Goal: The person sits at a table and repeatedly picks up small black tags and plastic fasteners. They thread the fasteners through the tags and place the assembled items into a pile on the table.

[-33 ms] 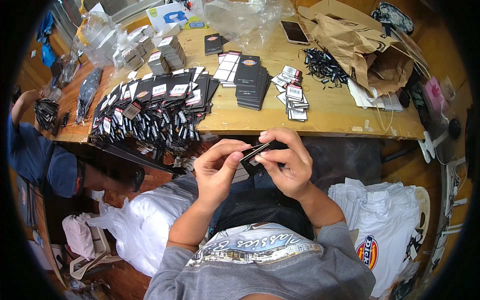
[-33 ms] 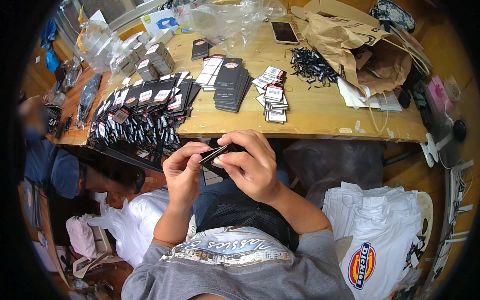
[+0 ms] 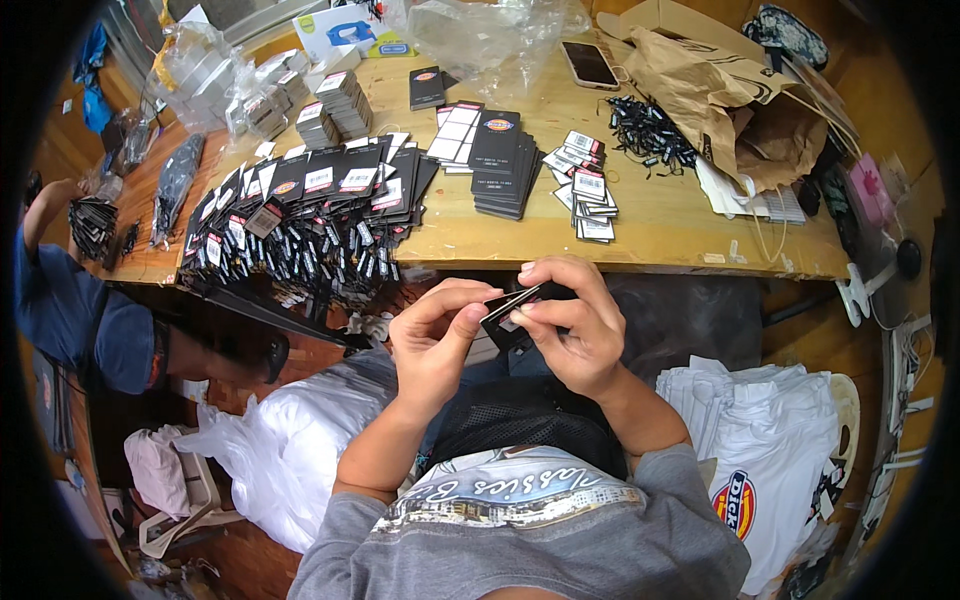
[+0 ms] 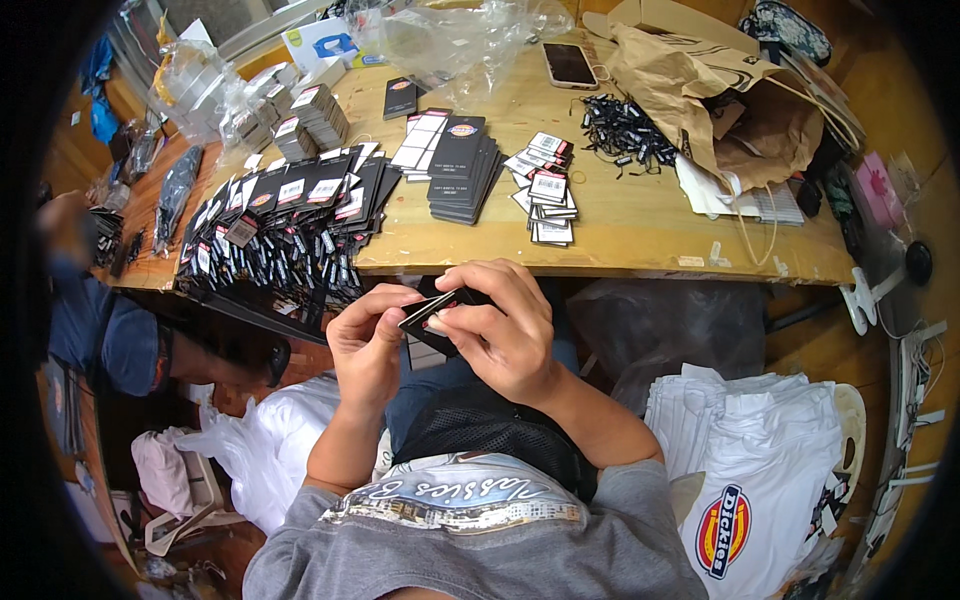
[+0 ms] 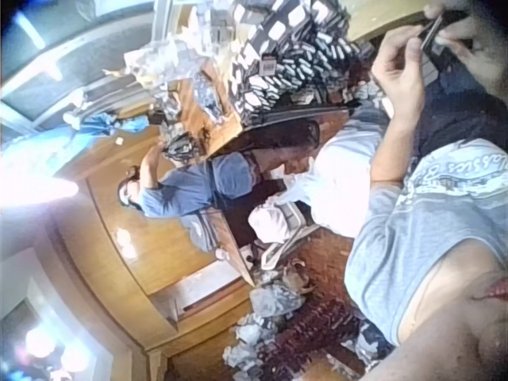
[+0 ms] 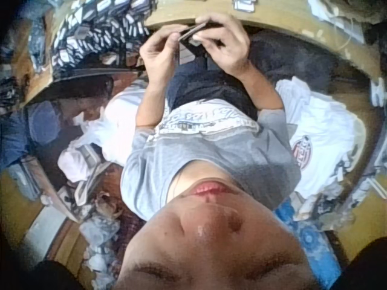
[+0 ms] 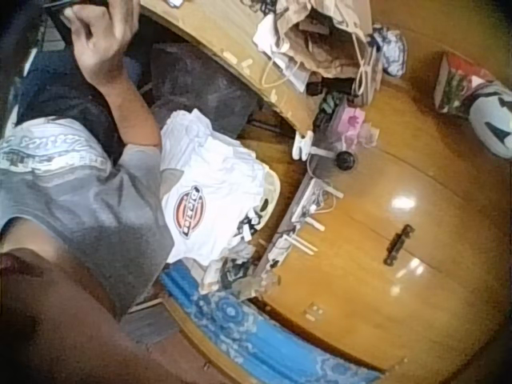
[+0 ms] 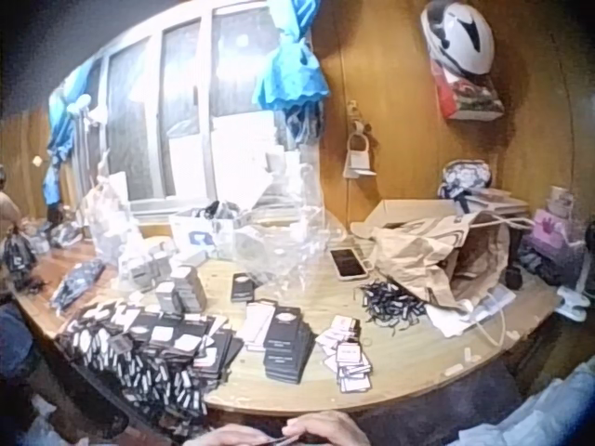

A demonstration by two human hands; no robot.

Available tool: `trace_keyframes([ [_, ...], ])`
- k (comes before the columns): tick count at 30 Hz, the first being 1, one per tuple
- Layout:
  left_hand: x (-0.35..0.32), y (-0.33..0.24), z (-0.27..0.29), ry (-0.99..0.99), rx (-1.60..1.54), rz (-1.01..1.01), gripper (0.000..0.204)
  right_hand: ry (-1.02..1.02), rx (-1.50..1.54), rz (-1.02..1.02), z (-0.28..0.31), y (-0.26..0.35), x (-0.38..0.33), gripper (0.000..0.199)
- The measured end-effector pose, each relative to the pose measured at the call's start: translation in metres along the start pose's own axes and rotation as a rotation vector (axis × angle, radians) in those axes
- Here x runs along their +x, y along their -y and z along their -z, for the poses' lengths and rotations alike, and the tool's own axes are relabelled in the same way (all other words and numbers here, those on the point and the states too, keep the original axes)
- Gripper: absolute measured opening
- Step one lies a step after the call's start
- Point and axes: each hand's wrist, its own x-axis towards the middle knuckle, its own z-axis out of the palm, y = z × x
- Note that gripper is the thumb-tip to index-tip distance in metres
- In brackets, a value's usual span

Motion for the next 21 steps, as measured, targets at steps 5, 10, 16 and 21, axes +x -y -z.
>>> trace_keyframes([
  [5,0.001,0.003,0.003,0.046,0.093,-0.106,0.009,0.021,-0.029,-0.026,0.0,0.002,0.002,0.021],
  [10,0.004,-0.004,0.002,0.113,0.344,-0.243,0.01,0.047,0.038,-0.126,0.0,0.002,-0.002,0.02],
  [16,0.0,0.0,0.002,0.058,0.429,-0.39,0.01,0.146,0.053,-0.164,0.001,0.003,-0.002,0.013],
  [21,0.003,0.0,0.01,0.146,0.195,-0.137,0.011,0.085,0.104,-0.191,-0.001,0.003,-0.001,0.018],
])
